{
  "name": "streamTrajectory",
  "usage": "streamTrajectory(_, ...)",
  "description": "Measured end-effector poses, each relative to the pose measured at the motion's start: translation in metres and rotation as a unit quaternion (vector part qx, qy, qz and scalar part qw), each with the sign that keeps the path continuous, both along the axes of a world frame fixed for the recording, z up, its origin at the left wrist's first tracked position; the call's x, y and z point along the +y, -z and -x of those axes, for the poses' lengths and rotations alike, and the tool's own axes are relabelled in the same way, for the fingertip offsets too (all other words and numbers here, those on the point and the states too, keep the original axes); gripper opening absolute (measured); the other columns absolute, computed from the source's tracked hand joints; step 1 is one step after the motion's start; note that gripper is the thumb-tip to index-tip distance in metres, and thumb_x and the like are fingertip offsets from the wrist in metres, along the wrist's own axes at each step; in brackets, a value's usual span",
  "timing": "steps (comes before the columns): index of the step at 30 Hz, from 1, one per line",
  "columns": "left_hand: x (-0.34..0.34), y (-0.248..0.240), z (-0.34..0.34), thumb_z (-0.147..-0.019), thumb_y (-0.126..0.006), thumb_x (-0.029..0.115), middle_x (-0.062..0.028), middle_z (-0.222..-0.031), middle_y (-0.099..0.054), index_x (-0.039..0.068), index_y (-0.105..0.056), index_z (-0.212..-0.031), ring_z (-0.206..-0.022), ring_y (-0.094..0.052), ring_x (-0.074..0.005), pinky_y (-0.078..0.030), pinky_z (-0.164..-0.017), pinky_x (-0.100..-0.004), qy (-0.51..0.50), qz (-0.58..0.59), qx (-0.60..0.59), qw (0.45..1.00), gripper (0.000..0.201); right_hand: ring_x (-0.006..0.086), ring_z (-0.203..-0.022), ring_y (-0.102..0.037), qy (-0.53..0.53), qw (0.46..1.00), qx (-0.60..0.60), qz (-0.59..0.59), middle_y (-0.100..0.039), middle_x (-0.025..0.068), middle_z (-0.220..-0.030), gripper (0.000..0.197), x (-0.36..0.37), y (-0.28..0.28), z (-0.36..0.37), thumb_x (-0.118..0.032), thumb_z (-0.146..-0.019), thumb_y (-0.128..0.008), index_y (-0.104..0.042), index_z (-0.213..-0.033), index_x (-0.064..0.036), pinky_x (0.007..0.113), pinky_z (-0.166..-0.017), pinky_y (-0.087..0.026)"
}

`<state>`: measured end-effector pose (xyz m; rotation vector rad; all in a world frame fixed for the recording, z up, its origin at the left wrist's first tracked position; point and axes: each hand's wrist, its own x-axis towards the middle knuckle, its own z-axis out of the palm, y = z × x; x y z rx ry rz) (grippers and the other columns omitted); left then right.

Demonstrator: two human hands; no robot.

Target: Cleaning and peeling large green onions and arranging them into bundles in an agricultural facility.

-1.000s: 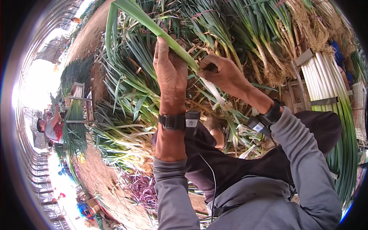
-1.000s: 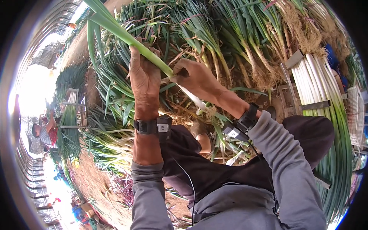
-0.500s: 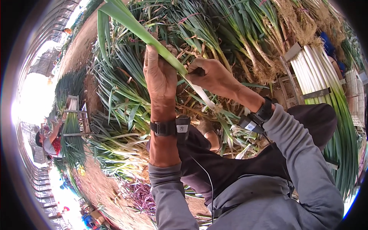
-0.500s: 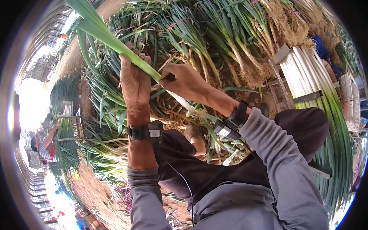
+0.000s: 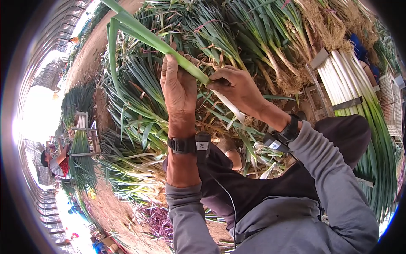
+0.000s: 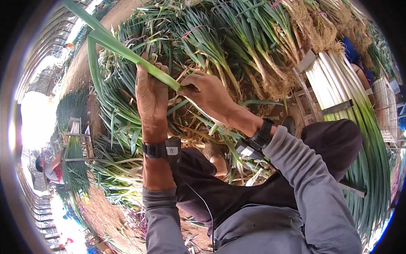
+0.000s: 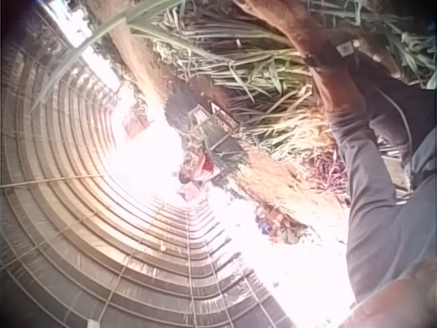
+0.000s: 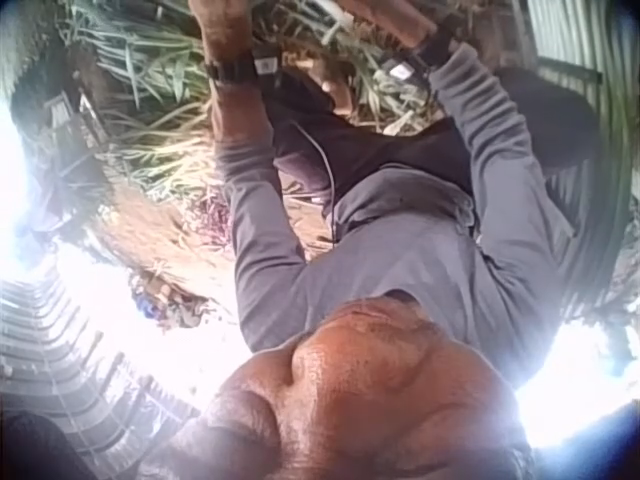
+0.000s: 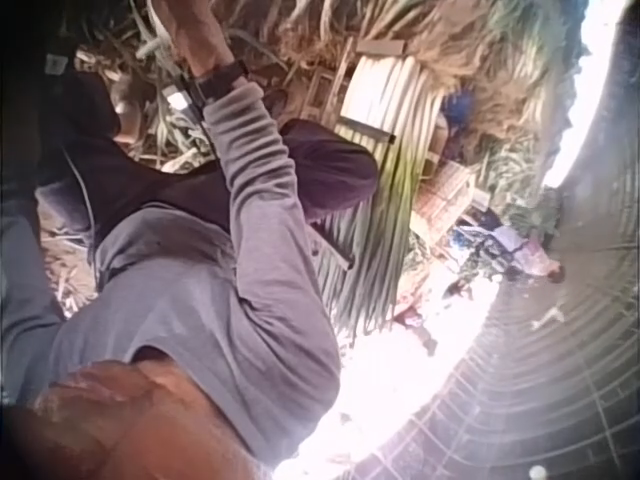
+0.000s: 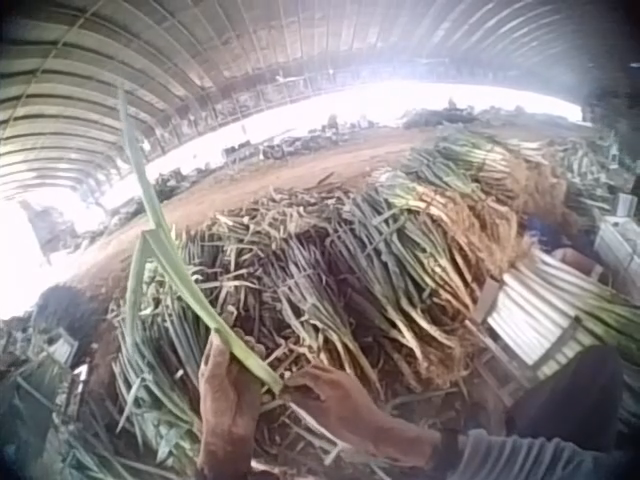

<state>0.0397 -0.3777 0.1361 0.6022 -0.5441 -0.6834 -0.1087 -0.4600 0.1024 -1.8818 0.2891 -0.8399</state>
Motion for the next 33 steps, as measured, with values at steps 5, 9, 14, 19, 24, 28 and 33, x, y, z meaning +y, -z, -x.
streamTrajectory(5, 0.002, 0.002, 0.000, -0.103, -0.063, 0.022, -0.0056, -0.097, -0.067, 0.002, -0.053, -0.140, -0.089, -0.065, -0.0194, -0.056, -0.085, -0.0359, 0.003, 0.008, 0.011, 1.000, 0.044, 0.0159, -0.072, -0.063, -0.066, 0.970, 0.112, -0.204, -0.066, 0.0108, -0.081, 0.023, -0.007, -0.011, 0.003, -0.016, -0.087, -0.079, -0.071, -0.100, 0.0012, 0.031, -0.065, -0.050)
streamTrajectory(9, 0.004, 0.000, 0.007, -0.102, -0.064, 0.022, -0.0050, -0.098, -0.063, 0.005, -0.059, -0.122, -0.092, -0.060, -0.0190, -0.050, -0.092, -0.0373, 0.012, -0.001, 0.012, 1.000, 0.026, 0.0093, -0.075, -0.061, -0.085, 0.978, 0.123, -0.148, -0.066, 0.0060, -0.080, 0.017, -0.013, -0.012, 0.006, -0.012, -0.090, -0.076, -0.069, -0.098, 0.0013, 0.029, -0.067, -0.051)
streamTrajectory(14, 0.006, 0.003, 0.005, -0.101, -0.065, 0.017, -0.0056, -0.100, -0.064, 0.009, -0.059, -0.115, -0.092, -0.063, -0.0211, -0.053, -0.087, -0.0374, -0.021, 0.004, 0.006, 1.000, 0.017, 0.0283, -0.072, -0.067, -0.023, 0.967, 0.039, 0.250, -0.064, 0.0112, -0.086, 0.019, 0.018, -0.026, 0.017, -0.008, -0.082, -0.076, -0.060, -0.089, -0.0011, 0.039, -0.064, -0.050)
streamTrajectory(19, 0.003, 0.003, -0.002, -0.095, -0.071, 0.006, -0.0057, -0.101, -0.064, 0.008, -0.054, -0.118, -0.085, -0.064, -0.0225, -0.057, -0.080, -0.0393, -0.030, -0.025, 0.027, 0.999, 0.029, 0.0344, -0.072, -0.066, 0.036, 0.962, 0.055, 0.266, -0.059, 0.0154, -0.096, 0.022, 0.014, -0.014, 0.015, -0.005, -0.082, -0.073, -0.058, -0.098, 0.0009, 0.044, -0.061, -0.053)
streamTrajectory(24, 0.003, 0.009, -0.011, -0.094, -0.070, 0.004, -0.0048, -0.102, -0.062, 0.008, -0.051, -0.121, -0.088, -0.064, -0.0197, -0.059, -0.087, -0.0416, -0.069, -0.029, 0.016, 0.997, 0.033, 0.0200, -0.068, -0.066, 0.015, 0.891, 0.097, 0.444, -0.053, 0.0107, -0.089, 0.017, 0.024, -0.006, 0.017, -0.003, -0.084, -0.069, -0.060, -0.099, -0.0025, 0.035, -0.053, -0.054)
streamTrajectory(28, 0.009, 0.012, -0.020, -0.095, -0.070, 0.004, -0.0052, -0.102, -0.061, 0.009, -0.051, -0.120, -0.090, -0.065, -0.0196, -0.060, -0.084, -0.0389, -0.077, -0.030, 0.032, 0.996, 0.032, 0.0260, -0.066, -0.064, -0.014, 0.921, 0.060, 0.384, -0.054, 0.0092, -0.098, 0.025, 0.022, 0.002, 0.020, -0.006, -0.081, -0.074, -0.056, -0.098, -0.0030, 0.040, -0.053, -0.050)
streamTrajectory(33, 0.012, 0.004, -0.025, -0.098, -0.068, 0.012, -0.0060, -0.099, -0.060, 0.010, -0.050, -0.116, -0.087, -0.063, -0.0189, -0.058, -0.081, -0.0351, -0.135, -0.030, 0.042, 0.990, 0.025, 0.0301, -0.064, -0.063, -0.102, 0.960, 0.021, 0.261, -0.059, 0.0106, -0.079, 0.022, 0.012, -0.001, 0.026, -0.004, -0.083, -0.073, -0.056, -0.098, -0.0025, 0.041, -0.057, -0.047)
